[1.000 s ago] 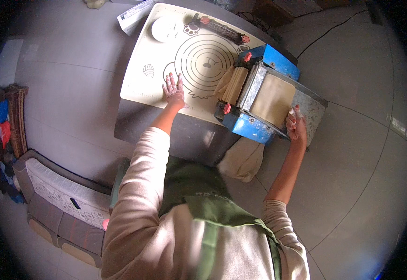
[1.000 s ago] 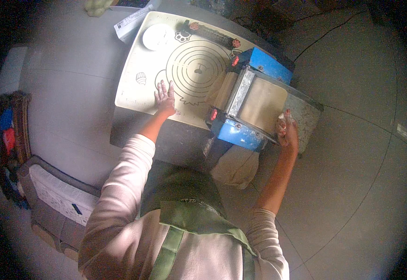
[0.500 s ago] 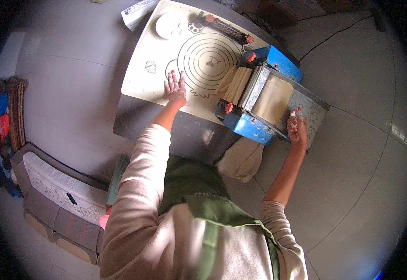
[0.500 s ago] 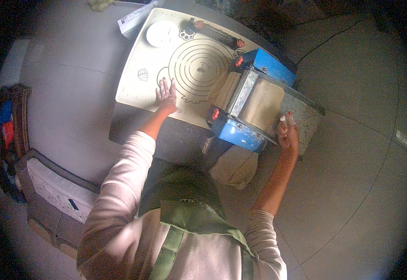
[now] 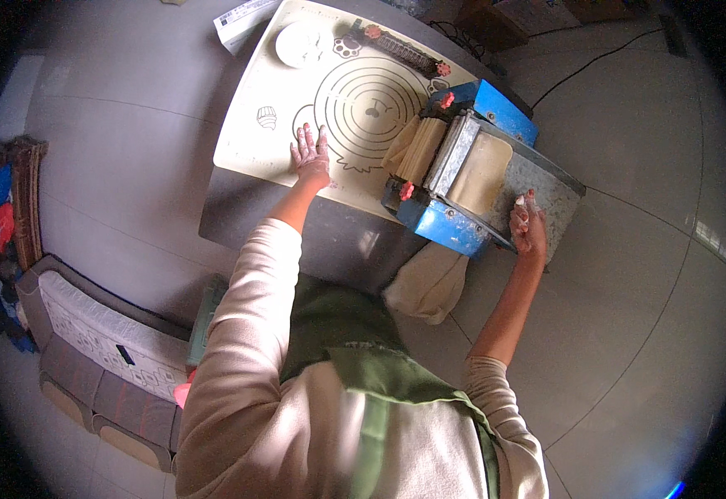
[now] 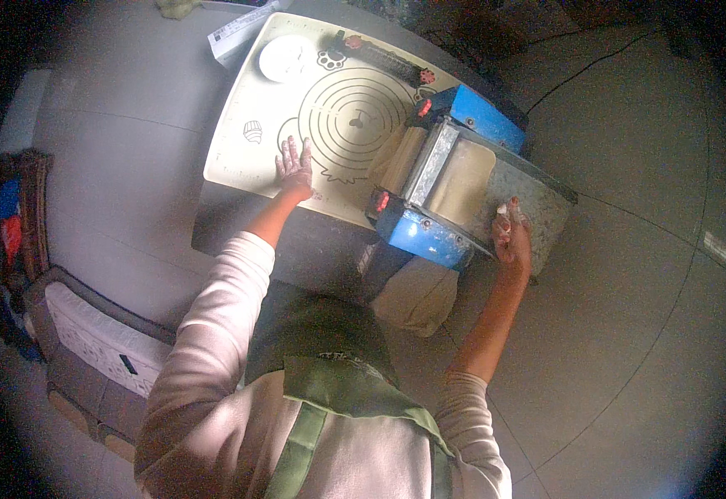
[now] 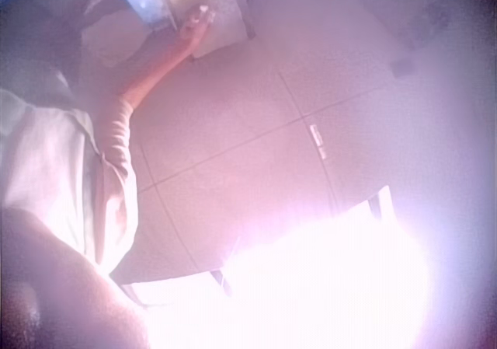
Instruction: The person repeatedly feeds a sheet of dough through a blue pasta machine, folding and re-feeding it multiple times to thin it. The person adjusts the dough alignment and occasionally wipes the machine surface with a cloth.
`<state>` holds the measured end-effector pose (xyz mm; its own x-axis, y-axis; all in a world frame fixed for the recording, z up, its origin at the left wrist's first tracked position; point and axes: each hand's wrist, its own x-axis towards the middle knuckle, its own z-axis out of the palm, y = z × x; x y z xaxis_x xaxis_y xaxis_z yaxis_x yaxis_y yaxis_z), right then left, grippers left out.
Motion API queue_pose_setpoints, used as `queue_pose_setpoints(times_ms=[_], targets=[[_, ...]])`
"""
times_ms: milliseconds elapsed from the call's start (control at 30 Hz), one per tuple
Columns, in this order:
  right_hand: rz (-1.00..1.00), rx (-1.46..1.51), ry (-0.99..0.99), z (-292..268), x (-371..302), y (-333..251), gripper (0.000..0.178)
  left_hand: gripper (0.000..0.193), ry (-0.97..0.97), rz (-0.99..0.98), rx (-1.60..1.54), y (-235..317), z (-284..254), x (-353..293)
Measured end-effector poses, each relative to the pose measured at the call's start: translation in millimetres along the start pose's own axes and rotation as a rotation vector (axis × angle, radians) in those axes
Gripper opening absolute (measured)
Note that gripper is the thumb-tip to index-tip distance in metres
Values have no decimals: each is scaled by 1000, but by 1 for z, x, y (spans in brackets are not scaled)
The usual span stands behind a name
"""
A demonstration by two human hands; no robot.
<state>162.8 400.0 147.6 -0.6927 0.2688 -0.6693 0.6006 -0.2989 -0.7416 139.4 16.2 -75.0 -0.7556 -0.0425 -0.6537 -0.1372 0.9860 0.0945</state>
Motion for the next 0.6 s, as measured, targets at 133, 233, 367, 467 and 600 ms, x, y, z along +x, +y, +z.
queue_pose_setpoints(times_ms=[133,233,367,467,600], targets=[[5,3,-4,-2,2,1,22,135,15,-4,4,-1,1,0],[3,-14,-27,0,1,-1,23,135,22,-5,2,-1,3,0],[-5,15,-40,-1,0,-1,24,134,25,21,-47,-1,0,-2],[-15,38,-29,2,0,0,24,132,23,17,-47,-1,-1,-3],[-37,20,-48,1,1,-1,26,133,44,6,-30,-3,6,1]])
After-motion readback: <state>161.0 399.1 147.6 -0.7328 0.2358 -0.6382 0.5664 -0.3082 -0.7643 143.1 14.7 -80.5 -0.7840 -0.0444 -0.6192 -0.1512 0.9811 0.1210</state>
